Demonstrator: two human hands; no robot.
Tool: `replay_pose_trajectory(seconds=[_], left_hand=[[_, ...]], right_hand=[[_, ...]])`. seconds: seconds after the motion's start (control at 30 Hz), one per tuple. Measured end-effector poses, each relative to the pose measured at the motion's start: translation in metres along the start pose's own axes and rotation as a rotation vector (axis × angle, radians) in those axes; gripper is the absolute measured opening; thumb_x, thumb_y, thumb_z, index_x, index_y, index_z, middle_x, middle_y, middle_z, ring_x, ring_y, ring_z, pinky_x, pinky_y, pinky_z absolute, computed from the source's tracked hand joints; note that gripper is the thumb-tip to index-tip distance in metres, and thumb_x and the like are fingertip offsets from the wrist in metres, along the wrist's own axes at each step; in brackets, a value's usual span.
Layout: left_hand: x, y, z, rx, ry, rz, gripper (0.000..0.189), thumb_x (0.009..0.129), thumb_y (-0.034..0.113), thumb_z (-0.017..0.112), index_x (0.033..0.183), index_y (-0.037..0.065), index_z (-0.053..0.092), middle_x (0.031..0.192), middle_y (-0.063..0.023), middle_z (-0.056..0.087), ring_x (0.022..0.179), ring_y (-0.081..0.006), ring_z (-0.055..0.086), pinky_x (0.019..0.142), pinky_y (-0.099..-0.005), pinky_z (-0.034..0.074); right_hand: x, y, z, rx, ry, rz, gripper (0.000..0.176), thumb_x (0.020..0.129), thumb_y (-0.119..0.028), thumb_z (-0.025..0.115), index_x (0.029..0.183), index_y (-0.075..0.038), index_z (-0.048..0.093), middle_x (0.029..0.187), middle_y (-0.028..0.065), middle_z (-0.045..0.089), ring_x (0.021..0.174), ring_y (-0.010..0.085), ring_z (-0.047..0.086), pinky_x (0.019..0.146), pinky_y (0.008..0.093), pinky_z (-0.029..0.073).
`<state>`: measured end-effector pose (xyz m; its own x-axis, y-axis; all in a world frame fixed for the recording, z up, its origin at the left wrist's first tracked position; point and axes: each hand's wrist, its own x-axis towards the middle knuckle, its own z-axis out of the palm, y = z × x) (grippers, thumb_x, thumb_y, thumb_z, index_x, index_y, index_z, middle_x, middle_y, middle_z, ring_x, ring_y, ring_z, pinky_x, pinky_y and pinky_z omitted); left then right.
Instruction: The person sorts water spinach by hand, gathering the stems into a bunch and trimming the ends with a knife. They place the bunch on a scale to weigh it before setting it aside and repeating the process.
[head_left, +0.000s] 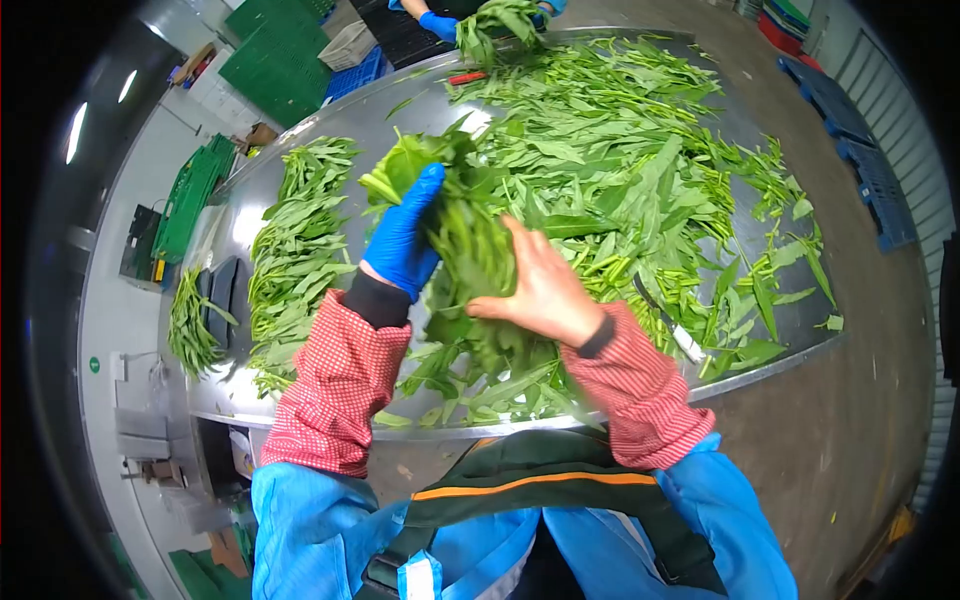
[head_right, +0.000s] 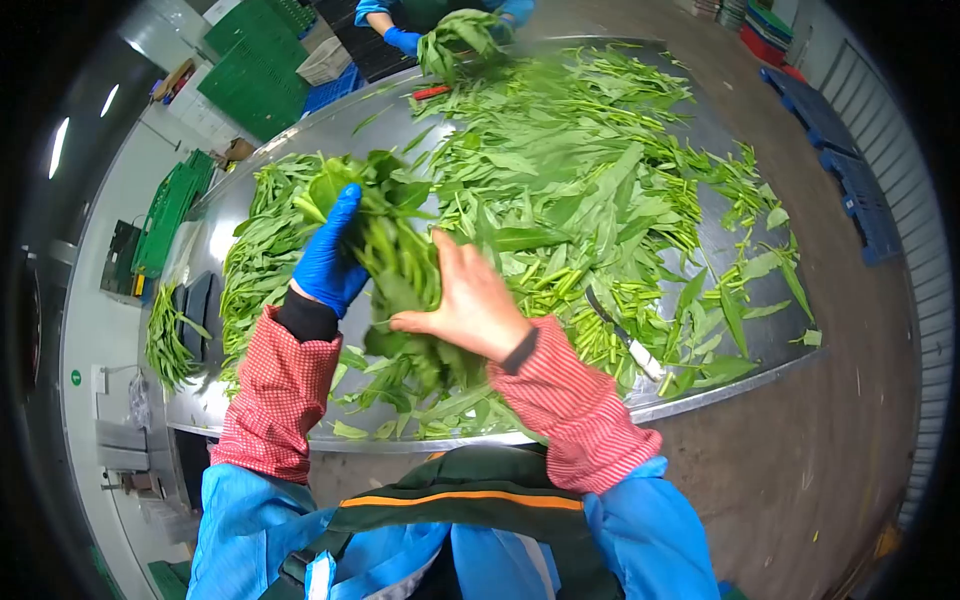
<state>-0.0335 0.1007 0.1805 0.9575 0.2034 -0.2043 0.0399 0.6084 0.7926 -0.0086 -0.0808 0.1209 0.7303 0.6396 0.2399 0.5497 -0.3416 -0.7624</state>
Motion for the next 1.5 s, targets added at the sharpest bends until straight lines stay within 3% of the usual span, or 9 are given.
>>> replay_pose_trajectory(seconds=[0.17, 0.43, 0.6, 0.73, 0.83, 0.9, 1.2, 1.33, 1.5], left_hand=[[-0.022, -0.004, 0.007, 0.704, -0.231, 0.17, 0.071, 0.079, 0.025, 0.073, 0.136, 0.005, 0.037, 0.127, -0.0119, 0.05, 0.114, -0.0204, 0.049, 0.098, -0.0323, 0.039], [-0.062, -0.1, -0.077, 1.231, -0.081, 0.257, 0.135, 0.052, 0.046, 0.087, 0.145, -0.002, 0.002, 0.145, -0.0258, 0.025, 0.135, -0.0356, 0.028, 0.11, -0.0396, 0.025], [-0.061, -0.136, -0.09, 1.012, 0.038, 0.248, 0.122, 0.059, 0.027, 0.085, 0.147, 0.005, 0.003, 0.144, -0.0211, 0.03, 0.13, -0.0315, 0.037, 0.105, -0.037, 0.034], [-0.069, -0.095, -0.097, 1.083, 0.09, 0.265, 0.105, 0.069, 0.009, 0.075, 0.148, 0.011, 0.007, 0.132, -0.0211, 0.046, 0.114, -0.034, 0.053, 0.092, -0.0369, 0.045], [-0.067, -0.058, -0.127, 1.951, 0.116, 0.159, 0.088, 0.074, 0.003, 0.064, 0.147, 0.014, 0.016, 0.105, -0.0244, 0.055, 0.094, -0.043, 0.055, 0.082, -0.0436, 0.046], [-0.078, -0.062, -0.158, 1.819, 0.101, 0.088, 0.086, 0.075, 0.005, 0.065, 0.146, 0.015, 0.018, 0.107, -0.0245, 0.054, 0.096, -0.0423, 0.055, 0.083, -0.0434, 0.046], [-0.084, -0.066, -0.159, 1.272, 0.037, 0.169, 0.086, 0.065, 0.003, 0.074, 0.14, 0.011, 0.031, 0.127, -0.0178, 0.05, 0.116, -0.0284, 0.05, 0.099, -0.0355, 0.04], [-0.095, -0.057, -0.165, 1.078, 0.108, 0.016, 0.085, 0.061, -0.005, 0.073, 0.137, 0.008, 0.036, 0.13, -0.0078, 0.048, 0.12, -0.0181, 0.046, 0.102, -0.0305, 0.036], [-0.108, -0.054, -0.177, 1.249, 0.277, 0.164, 0.079, 0.062, -0.001, 0.076, 0.133, 0.007, 0.041, 0.126, -0.0095, 0.051, 0.117, -0.0197, 0.049, 0.1, -0.0313, 0.038]], right_hand=[[0.011, 0.034, 0.048, 0.976, -0.098, 0.225, 0.04, 0.077, -0.01, 0.073, 0.113, -0.002, 0.055, 0.1, 0.0039, 0.062, 0.092, 0.0137, 0.059, 0.084, 0.0277, 0.048], [-0.011, 0.041, 0.076, 1.484, -0.062, 0.425, 0.052, 0.079, -0.018, 0.073, 0.124, -0.005, 0.05, 0.118, 0.004, 0.057, 0.109, 0.0165, 0.052, 0.099, 0.0311, 0.038], [-0.02, 0.05, 0.088, 1.621, -0.194, 0.48, 0.059, 0.077, -0.018, 0.075, 0.127, -0.004, 0.047, 0.12, 0.0049, 0.056, 0.111, 0.0175, 0.052, 0.098, 0.0317, 0.038], [-0.023, 0.067, 0.059, 0.871, -0.421, 0.234, 0.06, 0.083, -0.016, 0.069, 0.132, 0.0, 0.039, 0.12, 0.0103, 0.056, 0.108, 0.0186, 0.055, 0.091, 0.0297, 0.046], [-0.045, 0.09, 0.049, 0.853, -0.525, 0.553, 0.052, 0.085, -0.02, 0.066, 0.129, -0.001, 0.044, 0.102, 0.0096, 0.061, 0.087, 0.0178, 0.062, 0.078, 0.0275, 0.051], [-0.056, 0.104, 0.044, 0.843, -0.525, 0.591, 0.049, 0.087, -0.02, 0.065, 0.127, -0.001, 0.045, 0.095, 0.0085, 0.062, 0.082, 0.0163, 0.062, 0.075, 0.0272, 0.052], [-0.015, 0.072, 0.035, 0.369, 0.005, 0.416, 0.063, 0.083, -0.023, 0.069, 0.132, -0.002, 0.035, 0.088, 0.0107, 0.059, 0.071, 0.0136, 0.059, 0.058, 0.0246, 0.047], [-0.017, 0.057, 0.039, 0.817, -0.044, 0.465, 0.028, 0.085, -0.012, 0.063, 0.109, -0.003, 0.051, 0.078, 0.0038, 0.06, 0.052, 0.0076, 0.053, 0.046, 0.02, 0.043], [-0.009, 0.084, 0.007, 0.425, 0.362, 0.202, 0.023, 0.086, -0.024, 0.064, 0.091, -0.002, 0.06, 0.066, 0.0027, 0.059, 0.058, 0.0132, 0.058, 0.051, 0.0288, 0.046]])
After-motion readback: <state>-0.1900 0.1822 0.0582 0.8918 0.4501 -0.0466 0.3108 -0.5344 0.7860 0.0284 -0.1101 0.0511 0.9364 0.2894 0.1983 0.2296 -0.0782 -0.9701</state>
